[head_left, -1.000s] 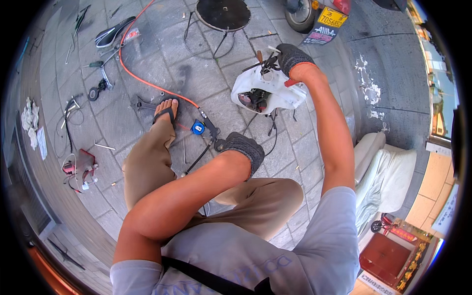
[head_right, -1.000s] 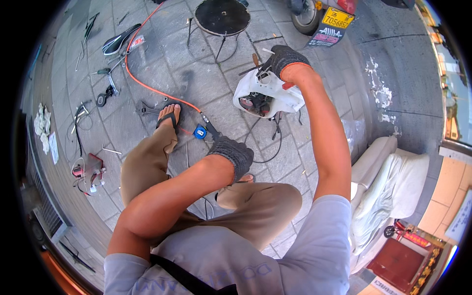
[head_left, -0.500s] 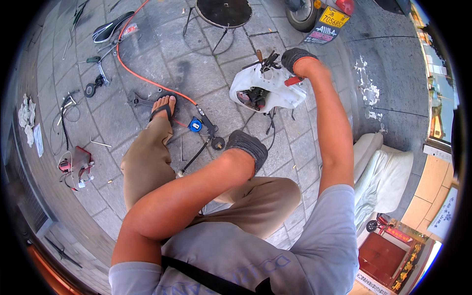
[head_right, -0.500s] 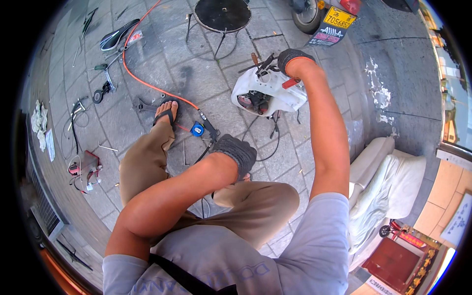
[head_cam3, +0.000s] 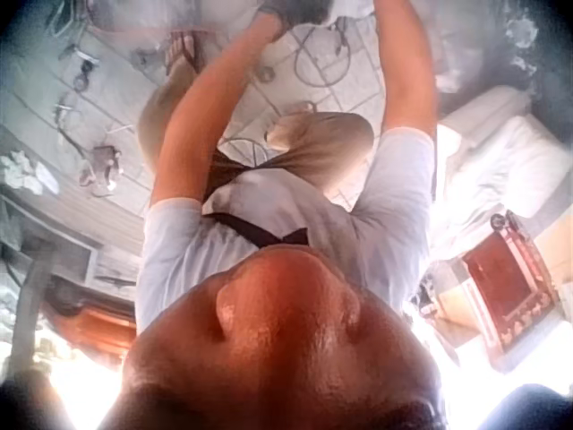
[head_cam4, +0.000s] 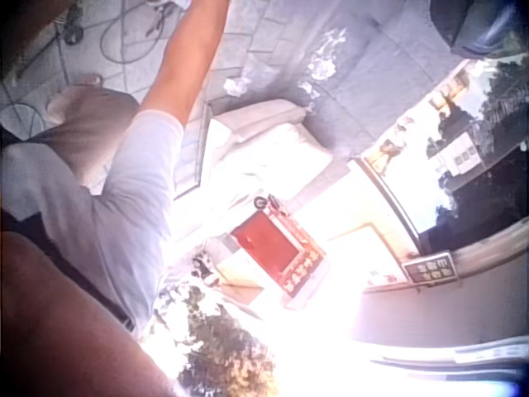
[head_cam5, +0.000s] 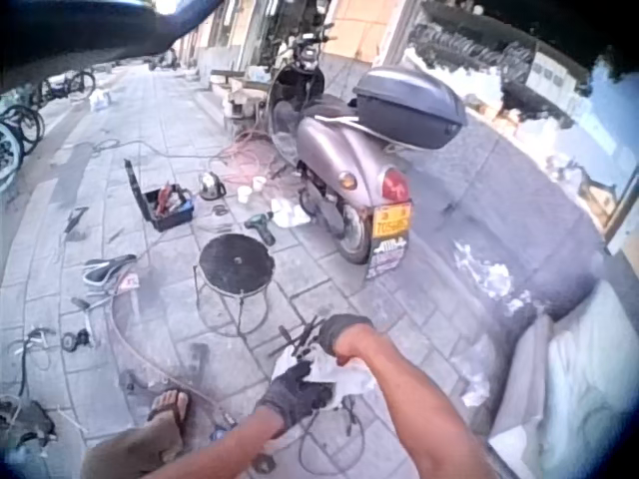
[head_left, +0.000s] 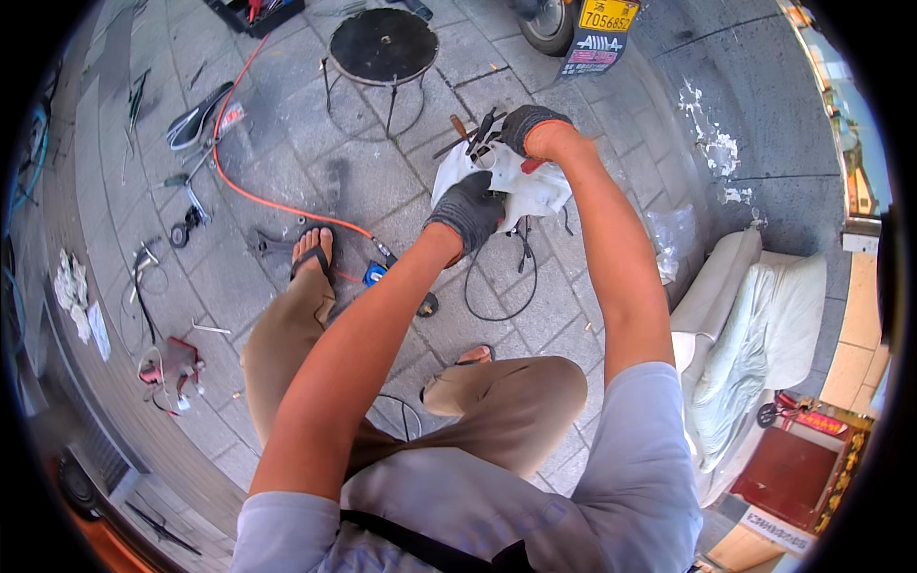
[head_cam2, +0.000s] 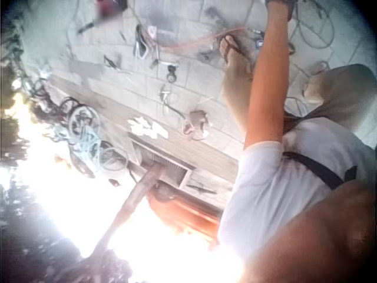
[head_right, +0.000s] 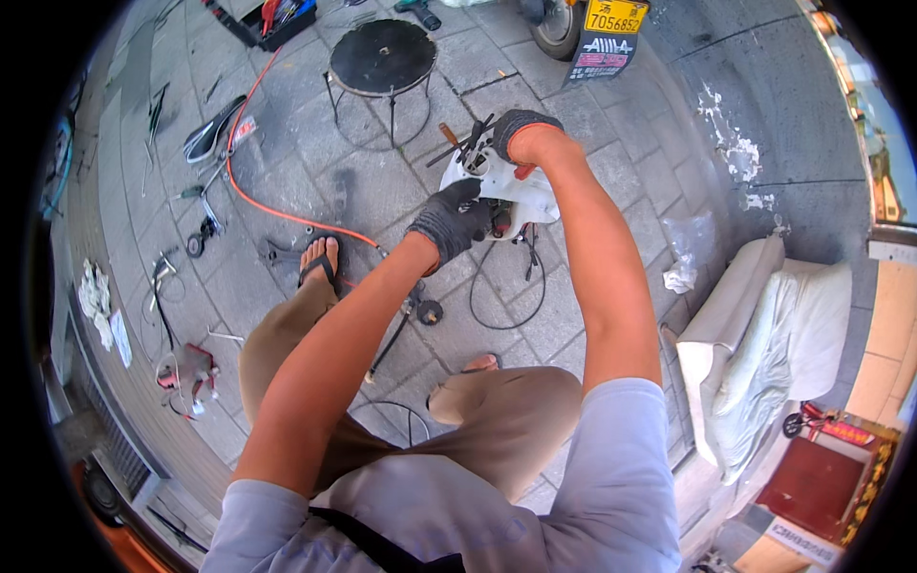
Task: The person puts on gloves and works on a disassembled white electronic device on the sidewalk. They use pliers and a screwdriver to manipulate wires and components inside the device casing, occasionally picking up and setting down tools.
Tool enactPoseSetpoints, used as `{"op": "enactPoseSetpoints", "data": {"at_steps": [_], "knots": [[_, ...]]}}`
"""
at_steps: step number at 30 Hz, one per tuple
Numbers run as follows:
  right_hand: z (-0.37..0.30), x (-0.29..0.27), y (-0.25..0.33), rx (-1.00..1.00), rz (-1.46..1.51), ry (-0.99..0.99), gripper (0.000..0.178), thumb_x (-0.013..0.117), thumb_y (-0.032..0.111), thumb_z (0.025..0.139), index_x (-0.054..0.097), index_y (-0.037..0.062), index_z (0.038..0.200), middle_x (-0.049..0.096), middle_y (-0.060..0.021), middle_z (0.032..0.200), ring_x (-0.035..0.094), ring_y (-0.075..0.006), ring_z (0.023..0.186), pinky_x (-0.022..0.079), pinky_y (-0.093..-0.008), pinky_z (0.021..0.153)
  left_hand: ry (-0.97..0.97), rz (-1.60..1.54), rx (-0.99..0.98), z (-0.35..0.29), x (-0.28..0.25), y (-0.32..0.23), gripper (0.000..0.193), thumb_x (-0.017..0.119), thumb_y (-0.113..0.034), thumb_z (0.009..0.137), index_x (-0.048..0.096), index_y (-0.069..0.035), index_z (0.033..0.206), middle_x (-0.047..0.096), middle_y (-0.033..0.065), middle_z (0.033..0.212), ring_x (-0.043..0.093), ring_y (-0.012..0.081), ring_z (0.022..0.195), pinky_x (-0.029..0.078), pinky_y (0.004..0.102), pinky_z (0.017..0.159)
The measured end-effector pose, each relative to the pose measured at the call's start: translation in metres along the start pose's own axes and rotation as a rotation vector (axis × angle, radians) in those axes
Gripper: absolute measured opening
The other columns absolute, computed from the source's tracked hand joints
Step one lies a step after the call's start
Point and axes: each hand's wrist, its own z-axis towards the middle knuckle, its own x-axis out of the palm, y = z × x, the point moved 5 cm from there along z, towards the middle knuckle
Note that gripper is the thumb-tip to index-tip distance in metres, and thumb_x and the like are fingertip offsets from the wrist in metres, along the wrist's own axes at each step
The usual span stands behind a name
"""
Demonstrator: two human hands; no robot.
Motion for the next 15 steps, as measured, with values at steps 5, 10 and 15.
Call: {"op": "enactPoseSetpoints", "data": {"at_steps": [5,10,15], "knots": [[0.003,0.002,-0.004,0.097,0.342,0.093,0.028,0.05,0.007,0.095,0.066,-0.0073,0.114,0.071,-0.0261,0.115,0.079,-0.0319,0.087,0.061,-0.0435,0.077,-0.157,-0.453,-0.082,0.038,0.018,0.0,0.066,0.064,-0.008,0.091,0.043,0.0,0.153,0.061,0.0194,0.136,0.074,0.0255,0.096,0.062,0.0372,0.078],[0.006,0.002,-0.006,0.218,0.51,0.11,0.027,0.055,0.007,0.091,0.069,-0.0085,0.11,0.072,-0.0268,0.107,0.078,-0.0344,0.089,0.06,-0.0443,0.075,-0.167,-0.761,-0.294,0.072,0.035,0.002,0.039,0.046,0.008,0.093,0.051,-0.001,0.131,0.064,0.025,0.121,0.076,0.0328,0.088,0.062,0.0428,0.055],[0.009,-0.005,0.006,0.046,0.045,0.112,0.027,0.062,0.016,0.09,0.073,-0.0003,0.109,0.073,-0.0231,0.11,0.073,-0.0394,0.093,0.059,-0.0456,0.08,-0.221,-0.728,-0.348,0.091,0.041,0.014,0.028,0.05,-0.001,0.096,0.055,0.003,0.122,0.071,0.0226,0.1,0.076,0.0335,0.078,0.061,0.0407,0.054]]}}
